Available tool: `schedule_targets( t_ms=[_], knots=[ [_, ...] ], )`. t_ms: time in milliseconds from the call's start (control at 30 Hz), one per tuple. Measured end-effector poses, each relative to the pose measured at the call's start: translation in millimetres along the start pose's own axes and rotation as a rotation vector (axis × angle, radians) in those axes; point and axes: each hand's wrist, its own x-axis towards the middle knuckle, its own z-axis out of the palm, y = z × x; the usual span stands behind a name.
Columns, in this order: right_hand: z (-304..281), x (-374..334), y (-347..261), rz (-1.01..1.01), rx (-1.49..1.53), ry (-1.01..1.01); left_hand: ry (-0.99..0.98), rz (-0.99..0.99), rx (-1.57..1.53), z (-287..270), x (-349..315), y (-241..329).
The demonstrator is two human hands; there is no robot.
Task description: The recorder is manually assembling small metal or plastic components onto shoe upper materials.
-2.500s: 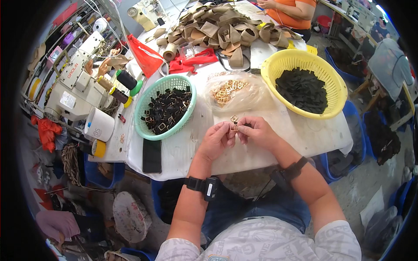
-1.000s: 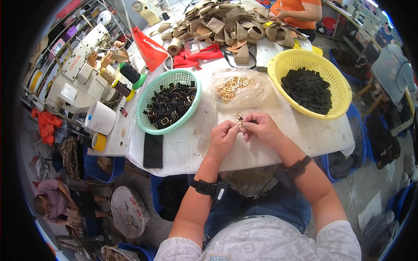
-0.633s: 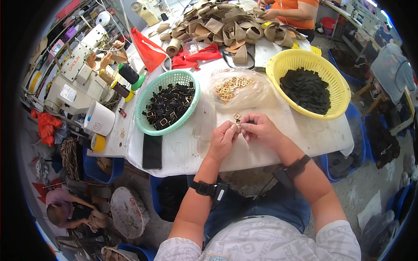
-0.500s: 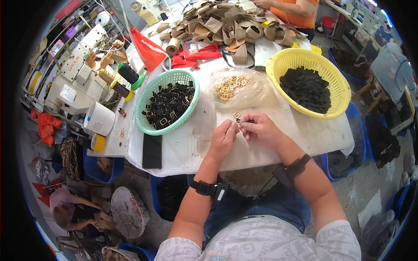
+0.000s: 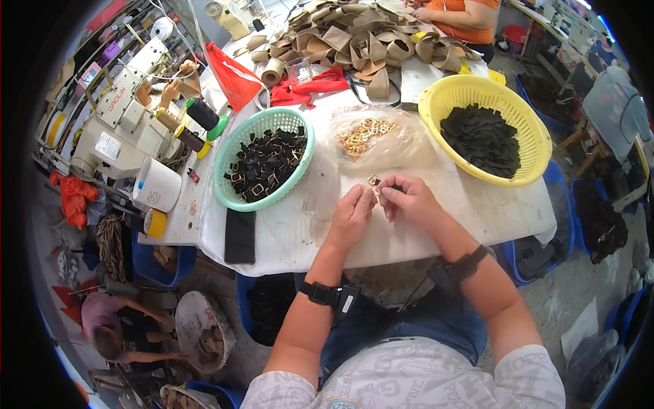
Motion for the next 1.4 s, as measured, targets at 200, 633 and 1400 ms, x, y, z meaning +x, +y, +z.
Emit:
schedule_targets(
  t_ms=[200, 633, 1400],
  knots=[
    [4, -3, -5, -0.143, -0.078, 0.266, -0.011, -0.056, -0.105, -6, 2, -2],
    [10, -10, 6, -0.635, -0.458, 0.19, 0.052, 0.011, -0.002, -3, 1, -2],
    [18, -10, 2, -0.791, -0.845, 0.363, 0.252, 0.44, 0.544, 10, -3, 1]
  ],
)
